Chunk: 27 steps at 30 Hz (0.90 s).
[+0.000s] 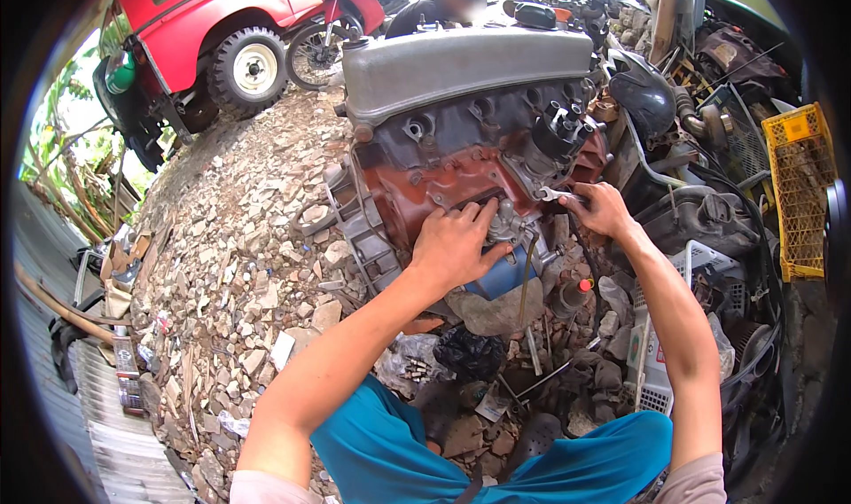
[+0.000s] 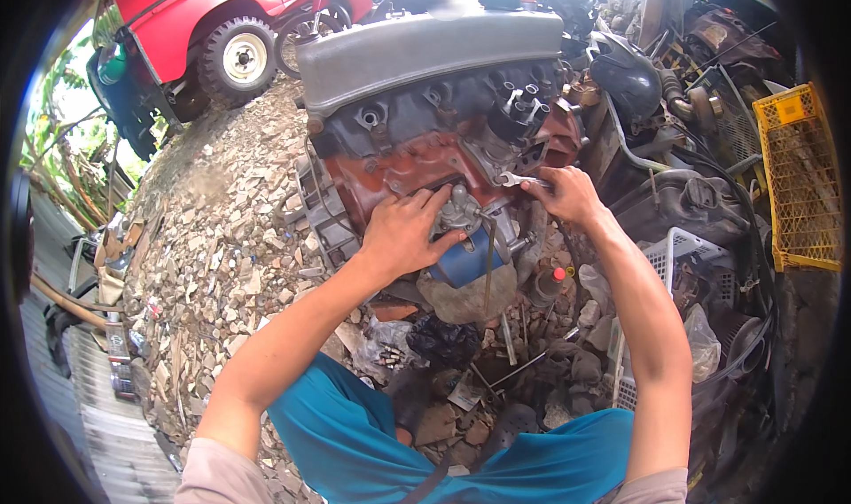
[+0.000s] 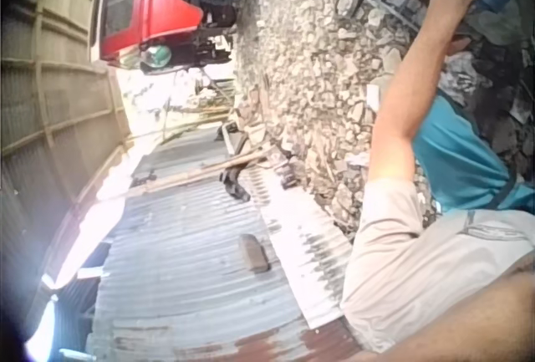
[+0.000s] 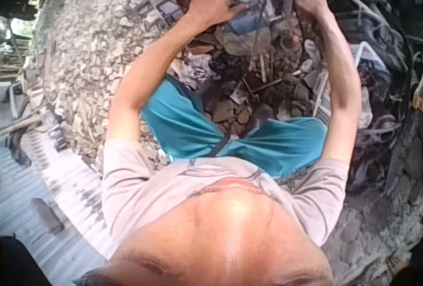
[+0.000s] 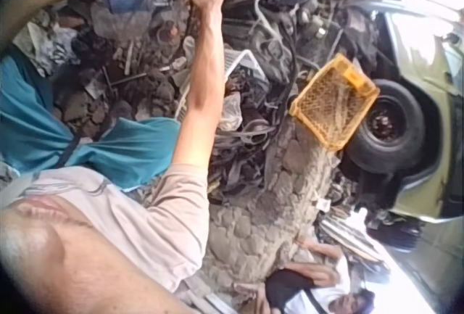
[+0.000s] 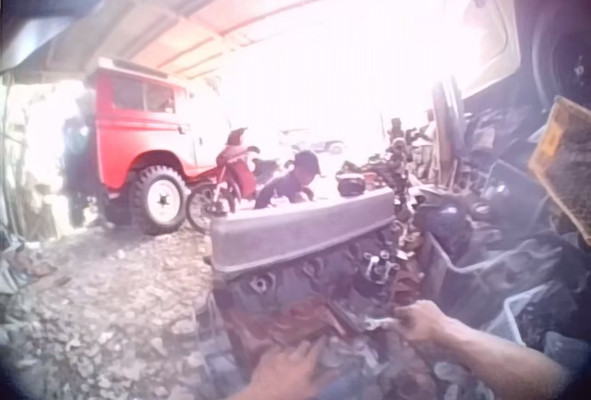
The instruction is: The person sits on the ground and uses a wrench to loosen and tighten bolts on a car engine block. They repeatedly adjust the tool and their grip while working on the top surface of the engine.
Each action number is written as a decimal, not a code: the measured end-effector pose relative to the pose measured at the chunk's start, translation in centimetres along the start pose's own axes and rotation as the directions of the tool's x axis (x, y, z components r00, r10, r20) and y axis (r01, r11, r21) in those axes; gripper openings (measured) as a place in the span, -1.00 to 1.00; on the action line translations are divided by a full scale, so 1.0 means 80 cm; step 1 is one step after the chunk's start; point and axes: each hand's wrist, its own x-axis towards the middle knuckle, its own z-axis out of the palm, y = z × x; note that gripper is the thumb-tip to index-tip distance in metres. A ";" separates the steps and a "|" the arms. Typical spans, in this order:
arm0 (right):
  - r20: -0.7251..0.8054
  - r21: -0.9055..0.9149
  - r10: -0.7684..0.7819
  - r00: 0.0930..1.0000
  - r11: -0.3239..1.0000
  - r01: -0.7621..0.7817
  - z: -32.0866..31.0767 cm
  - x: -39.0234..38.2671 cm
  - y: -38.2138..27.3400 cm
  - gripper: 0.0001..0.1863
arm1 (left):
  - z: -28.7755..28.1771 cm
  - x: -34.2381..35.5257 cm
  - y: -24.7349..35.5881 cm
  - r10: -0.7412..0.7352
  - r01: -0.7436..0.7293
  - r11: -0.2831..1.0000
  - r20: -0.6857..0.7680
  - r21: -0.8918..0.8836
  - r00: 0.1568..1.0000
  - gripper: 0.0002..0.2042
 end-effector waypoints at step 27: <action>-0.034 -0.055 0.111 0.993 0.992 -0.113 0.017 -0.017 -0.001 -0.41 | 0.001 -0.003 0.004 -0.024 0.024 1.000 -0.005 -0.002 1.000 -0.32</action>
